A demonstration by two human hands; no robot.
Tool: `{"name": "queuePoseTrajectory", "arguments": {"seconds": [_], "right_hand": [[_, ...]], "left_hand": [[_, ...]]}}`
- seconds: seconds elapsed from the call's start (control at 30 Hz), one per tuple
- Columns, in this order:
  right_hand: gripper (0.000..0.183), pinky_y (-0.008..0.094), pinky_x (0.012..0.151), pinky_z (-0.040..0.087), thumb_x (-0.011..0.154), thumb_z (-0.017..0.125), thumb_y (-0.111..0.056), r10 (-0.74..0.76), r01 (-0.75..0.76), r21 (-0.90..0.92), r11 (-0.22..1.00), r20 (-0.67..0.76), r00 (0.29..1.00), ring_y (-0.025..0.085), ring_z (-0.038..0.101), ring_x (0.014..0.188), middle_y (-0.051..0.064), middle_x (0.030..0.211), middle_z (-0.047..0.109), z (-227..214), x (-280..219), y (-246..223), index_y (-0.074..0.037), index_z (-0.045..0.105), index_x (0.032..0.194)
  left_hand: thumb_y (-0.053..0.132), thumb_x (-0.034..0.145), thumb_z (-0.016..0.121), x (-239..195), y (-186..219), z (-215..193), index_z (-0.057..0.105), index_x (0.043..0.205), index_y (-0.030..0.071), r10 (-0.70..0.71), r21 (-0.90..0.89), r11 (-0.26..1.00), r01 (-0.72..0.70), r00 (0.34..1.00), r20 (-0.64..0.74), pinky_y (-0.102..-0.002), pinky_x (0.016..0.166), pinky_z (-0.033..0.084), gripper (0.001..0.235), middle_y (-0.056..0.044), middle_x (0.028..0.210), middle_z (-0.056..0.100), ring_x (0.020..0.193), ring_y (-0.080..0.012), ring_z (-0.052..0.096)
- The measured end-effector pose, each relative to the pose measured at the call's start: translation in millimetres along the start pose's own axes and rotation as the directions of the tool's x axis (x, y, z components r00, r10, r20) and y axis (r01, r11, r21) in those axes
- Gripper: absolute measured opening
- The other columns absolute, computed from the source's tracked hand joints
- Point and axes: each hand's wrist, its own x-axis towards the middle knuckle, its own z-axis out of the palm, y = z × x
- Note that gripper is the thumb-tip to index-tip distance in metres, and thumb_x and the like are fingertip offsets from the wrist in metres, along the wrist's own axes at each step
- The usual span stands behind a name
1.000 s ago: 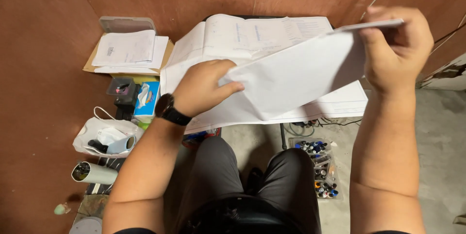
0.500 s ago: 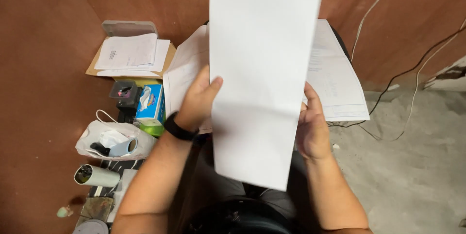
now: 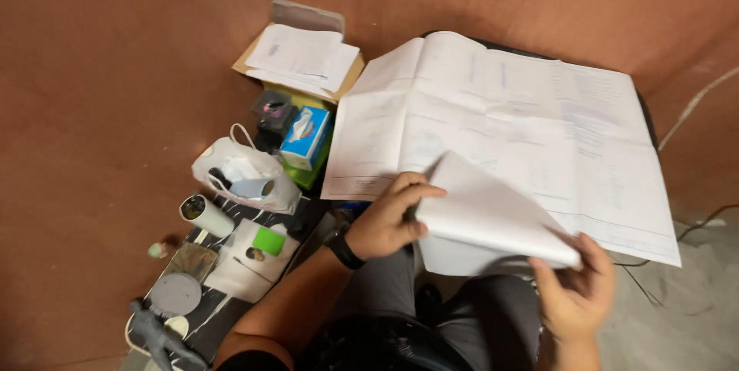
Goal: The person is organizing large architectural blueprints by unfolding them to check the contents, then carefully refolding them and securing the folds with small pieces of tape.
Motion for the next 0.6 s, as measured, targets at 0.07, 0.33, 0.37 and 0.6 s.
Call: {"name": "queuePoseTrajectory", "arguments": {"seconds": [0.07, 0.33, 0.37, 0.6], "right_hand": [[0.071, 0.045, 0.115, 0.054, 0.081, 0.077, 0.005, -0.104, 0.092, -0.093, 0.991, -0.129, 0.986, 0.034, 0.061, 0.125, 0.026, 0.136, 0.057, -18, 2, 6, 0.003, 0.044, 0.145], [0.077, 0.037, 0.114, 0.045, 0.09, 0.071, -0.01, -0.108, 0.13, 0.099, 0.987, -0.202, 0.974, 0.016, 0.048, 0.122, 0.001, 0.114, 0.04, 11, 23, 13, -0.025, 0.034, 0.156], [0.082, 0.03, 0.103, 0.043, 0.092, 0.066, -0.007, -0.113, 0.129, 0.079, 0.988, -0.187, 0.976, 0.015, 0.043, 0.114, 0.007, 0.121, 0.034, 12, 26, 18, -0.027, 0.031, 0.163], [0.009, 0.033, 0.092, 0.056, 0.097, 0.06, -0.012, 0.185, -0.195, 0.042, 0.98, 0.166, 0.969, 0.023, 0.071, 0.095, 0.012, 0.095, 0.072, 59, -46, 41, -0.006, 0.066, 0.098]], "left_hand": [[0.079, 0.084, 0.049, -10, 8, 0, 0.055, 0.14, 0.016, 0.014, 0.118, 0.993, -0.024, 0.996, 0.088, -0.058, 0.128, 0.021, 0.084, -0.024, 0.17, 0.017, 0.161, -0.0418, 0.015], [0.023, 0.087, 0.074, -40, -22, 36, 0.072, 0.112, 0.004, -0.162, 0.042, 0.981, 0.189, 0.922, -0.352, -0.038, 0.09, 0.057, 0.032, -0.013, 0.108, 0.077, 0.102, -0.0282, 0.075], [0.018, 0.08, 0.08, -43, -28, 34, 0.075, 0.11, 0.006, -0.309, -0.088, 0.946, 0.311, 0.793, -0.525, -0.036, 0.096, 0.057, 0.033, -0.011, 0.111, 0.078, 0.107, -0.0245, 0.075], [-0.001, 0.088, 0.05, -8, -75, -145, 0.047, 0.145, -0.002, -0.277, -0.279, 0.96, 0.005, 0.13, -0.952, -0.038, 0.113, 0.044, 0.056, -0.018, 0.143, 0.058, 0.13, -0.0307, 0.058]]}}
